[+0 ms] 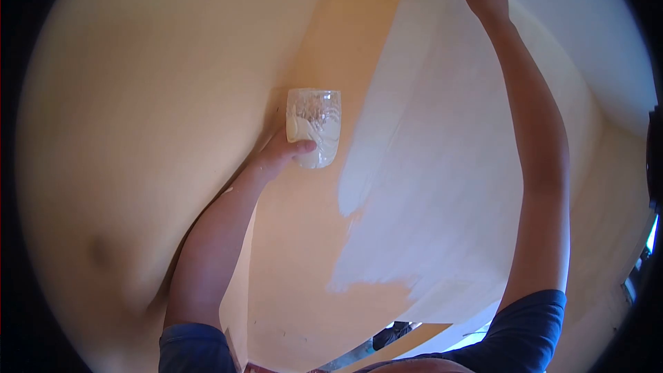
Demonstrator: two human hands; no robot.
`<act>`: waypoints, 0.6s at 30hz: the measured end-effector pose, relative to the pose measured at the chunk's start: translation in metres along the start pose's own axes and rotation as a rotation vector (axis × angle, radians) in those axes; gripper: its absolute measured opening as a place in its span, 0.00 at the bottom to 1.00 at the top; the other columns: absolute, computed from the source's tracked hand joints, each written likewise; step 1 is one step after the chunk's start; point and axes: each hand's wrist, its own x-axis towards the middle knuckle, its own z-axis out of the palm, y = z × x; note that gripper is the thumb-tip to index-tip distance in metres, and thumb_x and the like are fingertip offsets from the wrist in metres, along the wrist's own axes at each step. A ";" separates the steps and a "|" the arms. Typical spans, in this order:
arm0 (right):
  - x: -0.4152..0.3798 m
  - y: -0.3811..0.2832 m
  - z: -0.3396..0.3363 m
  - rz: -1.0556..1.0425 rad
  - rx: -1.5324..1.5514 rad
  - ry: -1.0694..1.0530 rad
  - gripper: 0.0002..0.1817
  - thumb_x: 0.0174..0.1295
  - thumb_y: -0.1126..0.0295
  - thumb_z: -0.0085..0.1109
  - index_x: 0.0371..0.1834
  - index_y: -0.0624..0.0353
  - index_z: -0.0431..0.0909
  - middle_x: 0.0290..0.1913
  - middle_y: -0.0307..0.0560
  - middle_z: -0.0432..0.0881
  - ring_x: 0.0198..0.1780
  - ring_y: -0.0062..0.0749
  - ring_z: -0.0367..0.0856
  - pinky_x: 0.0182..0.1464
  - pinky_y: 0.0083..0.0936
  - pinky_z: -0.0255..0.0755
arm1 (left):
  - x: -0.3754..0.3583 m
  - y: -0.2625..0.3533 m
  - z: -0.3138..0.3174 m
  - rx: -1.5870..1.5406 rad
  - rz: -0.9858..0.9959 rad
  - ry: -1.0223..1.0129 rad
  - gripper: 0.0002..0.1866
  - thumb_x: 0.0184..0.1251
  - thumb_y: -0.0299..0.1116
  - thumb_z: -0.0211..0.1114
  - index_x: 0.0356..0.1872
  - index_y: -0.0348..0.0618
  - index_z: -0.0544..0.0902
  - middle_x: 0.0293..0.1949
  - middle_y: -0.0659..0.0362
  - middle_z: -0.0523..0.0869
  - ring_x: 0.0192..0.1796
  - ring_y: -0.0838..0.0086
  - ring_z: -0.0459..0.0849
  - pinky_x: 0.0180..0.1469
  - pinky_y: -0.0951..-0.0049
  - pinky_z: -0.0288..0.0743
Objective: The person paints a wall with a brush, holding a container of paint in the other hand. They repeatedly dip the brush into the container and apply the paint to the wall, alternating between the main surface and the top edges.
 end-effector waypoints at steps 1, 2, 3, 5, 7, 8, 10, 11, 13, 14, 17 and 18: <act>0.007 0.004 0.004 0.032 -0.097 -0.057 0.13 0.59 0.57 0.55 0.45 0.44 0.79 0.41 0.41 0.80 0.42 0.42 0.79 0.43 0.37 0.74 | 0.001 -0.002 -0.002 0.038 0.010 0.013 0.38 0.48 0.41 0.72 0.60 0.40 0.67 0.54 0.57 0.76 0.59 0.70 0.71 0.61 0.68 0.64; 0.011 0.008 0.000 0.029 -0.113 -0.040 0.13 0.59 0.57 0.55 0.45 0.44 0.79 0.41 0.41 0.80 0.42 0.42 0.79 0.43 0.37 0.74 | 0.004 0.001 -0.001 0.042 0.027 -0.003 0.38 0.48 0.41 0.72 0.60 0.40 0.67 0.54 0.57 0.76 0.59 0.70 0.71 0.61 0.68 0.64; 0.005 0.011 0.012 0.049 -0.131 -0.071 0.14 0.59 0.56 0.54 0.46 0.44 0.79 0.43 0.41 0.80 0.43 0.43 0.79 0.44 0.38 0.74 | 0.004 0.002 0.000 0.036 0.031 -0.014 0.38 0.47 0.41 0.72 0.60 0.40 0.67 0.54 0.58 0.76 0.58 0.70 0.72 0.60 0.68 0.64; -0.015 0.006 0.030 -0.001 -0.124 -0.150 0.15 0.58 0.57 0.54 0.47 0.46 0.78 0.46 0.42 0.80 0.45 0.44 0.78 0.46 0.37 0.74 | 0.001 0.009 0.003 0.039 0.044 -0.024 0.38 0.47 0.41 0.72 0.60 0.40 0.67 0.54 0.58 0.76 0.58 0.70 0.72 0.60 0.68 0.64; -0.078 -0.024 0.024 -0.087 0.023 -0.310 0.21 0.52 0.66 0.57 0.52 0.51 0.76 0.50 0.46 0.79 0.51 0.42 0.76 0.52 0.34 0.72 | 0.000 0.019 0.008 0.066 0.110 -0.046 0.37 0.47 0.40 0.72 0.60 0.41 0.68 0.54 0.58 0.76 0.58 0.69 0.72 0.61 0.67 0.64; -0.124 -0.035 0.025 -0.217 0.106 -0.354 0.21 0.51 0.70 0.57 0.52 0.50 0.77 0.48 0.46 0.80 0.51 0.41 0.76 0.52 0.32 0.71 | 0.002 0.020 0.008 0.074 0.115 -0.051 0.37 0.47 0.40 0.72 0.60 0.41 0.68 0.54 0.58 0.76 0.58 0.69 0.72 0.61 0.67 0.64; -0.203 -0.076 -0.002 -0.476 0.166 -0.361 0.18 0.46 0.72 0.60 0.44 0.49 0.81 0.36 0.42 0.82 0.38 0.35 0.81 0.40 0.29 0.77 | 0.002 0.016 0.007 0.031 0.007 -0.029 0.49 0.36 0.47 0.77 0.62 0.42 0.64 0.55 0.58 0.74 0.60 0.67 0.70 0.62 0.66 0.64; -0.225 -0.096 -0.023 -0.537 0.255 -0.389 0.15 0.45 0.72 0.61 0.39 0.50 0.82 0.32 0.39 0.82 0.33 0.33 0.81 0.33 0.27 0.77 | 0.004 0.012 0.005 0.022 0.007 -0.039 0.48 0.36 0.47 0.77 0.62 0.42 0.64 0.55 0.58 0.74 0.60 0.67 0.70 0.62 0.66 0.64; -0.224 -0.113 -0.052 -0.459 0.341 -0.542 0.14 0.47 0.71 0.62 0.39 0.50 0.81 0.35 0.38 0.82 0.37 0.31 0.81 0.36 0.27 0.77 | 0.001 0.012 0.006 0.018 0.034 -0.033 0.43 0.40 0.45 0.76 0.61 0.42 0.66 0.54 0.58 0.75 0.59 0.68 0.71 0.61 0.66 0.64; -0.221 -0.108 -0.054 -0.442 0.385 -0.519 0.13 0.48 0.71 0.62 0.40 0.49 0.82 0.37 0.38 0.83 0.39 0.31 0.81 0.37 0.27 0.77 | 0.001 0.011 0.006 0.006 0.044 -0.027 0.38 0.45 0.43 0.74 0.59 0.42 0.69 0.53 0.58 0.77 0.57 0.69 0.73 0.60 0.66 0.65; -0.148 -0.044 -0.014 -0.266 0.327 -0.237 0.11 0.57 0.65 0.59 0.43 0.48 0.81 0.43 0.44 0.82 0.45 0.41 0.79 0.45 0.32 0.75 | 0.001 0.012 0.005 0.012 0.019 -0.032 0.36 0.46 0.40 0.73 0.58 0.41 0.69 0.52 0.58 0.77 0.57 0.69 0.73 0.60 0.66 0.65; -0.108 -0.033 -0.013 -0.095 0.323 -0.225 0.12 0.57 0.63 0.59 0.44 0.48 0.80 0.43 0.45 0.81 0.45 0.43 0.79 0.46 0.33 0.74 | 0.001 0.014 0.006 0.012 0.019 -0.032 0.35 0.47 0.39 0.72 0.58 0.41 0.69 0.52 0.58 0.77 0.57 0.69 0.73 0.60 0.66 0.65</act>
